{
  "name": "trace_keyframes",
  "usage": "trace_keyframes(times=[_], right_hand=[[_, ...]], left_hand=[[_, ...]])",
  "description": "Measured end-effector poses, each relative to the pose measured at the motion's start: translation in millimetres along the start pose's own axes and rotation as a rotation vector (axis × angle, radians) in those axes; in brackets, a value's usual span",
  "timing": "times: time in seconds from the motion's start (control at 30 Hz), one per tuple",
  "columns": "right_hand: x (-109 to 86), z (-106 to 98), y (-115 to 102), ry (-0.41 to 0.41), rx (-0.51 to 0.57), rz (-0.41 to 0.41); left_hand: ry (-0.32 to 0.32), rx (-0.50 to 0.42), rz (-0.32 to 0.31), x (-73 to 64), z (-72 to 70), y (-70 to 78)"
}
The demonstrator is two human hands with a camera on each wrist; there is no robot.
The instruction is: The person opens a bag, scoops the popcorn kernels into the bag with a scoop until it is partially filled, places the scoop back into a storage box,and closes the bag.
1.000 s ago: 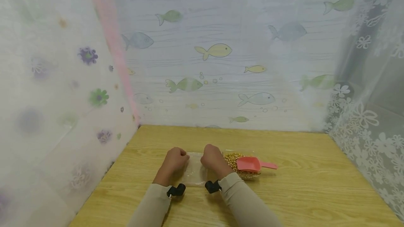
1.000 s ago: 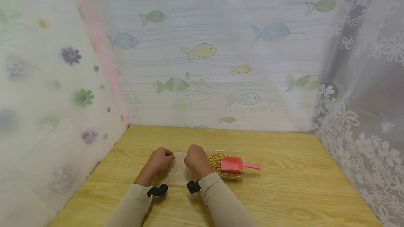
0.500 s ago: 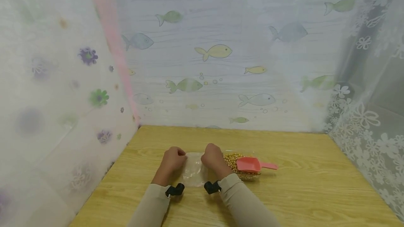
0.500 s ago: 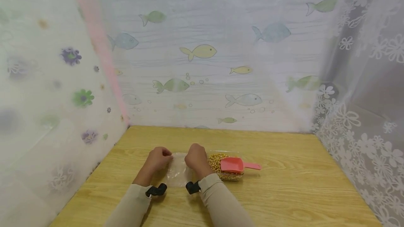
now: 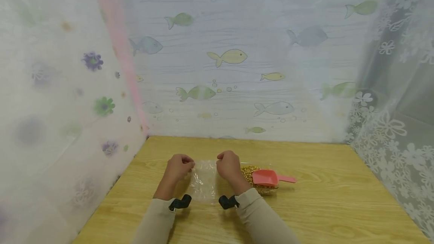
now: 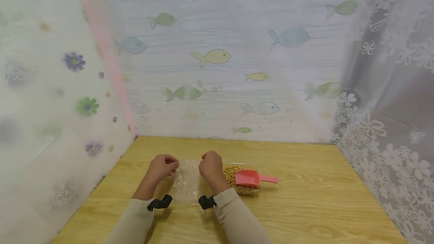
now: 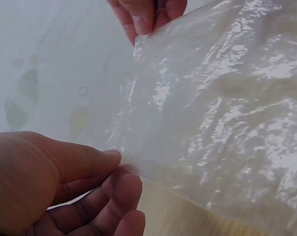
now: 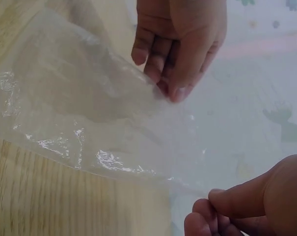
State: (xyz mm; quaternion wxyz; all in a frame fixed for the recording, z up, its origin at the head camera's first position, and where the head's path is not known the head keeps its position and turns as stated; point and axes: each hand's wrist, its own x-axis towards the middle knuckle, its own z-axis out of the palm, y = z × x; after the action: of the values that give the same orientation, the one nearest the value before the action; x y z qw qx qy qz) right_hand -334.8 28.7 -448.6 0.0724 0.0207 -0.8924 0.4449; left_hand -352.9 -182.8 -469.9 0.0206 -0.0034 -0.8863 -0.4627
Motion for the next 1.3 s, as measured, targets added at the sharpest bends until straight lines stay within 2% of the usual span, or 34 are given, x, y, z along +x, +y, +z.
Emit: trace_keyframes(times=[0.3,0.57,0.8,0.97,1.17,1.3], right_hand=[[-10.2,-16,-6,-0.023,0.089,-0.034],[-22.2,-37,-7,-0.021,0.157,-0.058],[-36.5,-66,-8,-0.021,0.175,-0.126],[-40.4,-80,-4,-0.012,0.201,-0.121],[-49.7,-92,-3,-0.008,0.194,-0.124],[-53.9,-99,-3,-0.019,0.181,-0.132]], left_hand=[[-0.028,-0.048,0.079,-8.4,-17.7,13.2],[-0.071,-0.055,0.119,-16.7,-23.4,30.6],[-0.129,-0.060,0.210,-27.4,-28.1,50.1],[-0.177,-0.065,0.277,-29.9,-31.8,63.3],[-0.238,-0.073,0.316,-30.1,-34.8,71.5],[-0.266,-0.057,0.366,-30.6,-38.0,78.0]])
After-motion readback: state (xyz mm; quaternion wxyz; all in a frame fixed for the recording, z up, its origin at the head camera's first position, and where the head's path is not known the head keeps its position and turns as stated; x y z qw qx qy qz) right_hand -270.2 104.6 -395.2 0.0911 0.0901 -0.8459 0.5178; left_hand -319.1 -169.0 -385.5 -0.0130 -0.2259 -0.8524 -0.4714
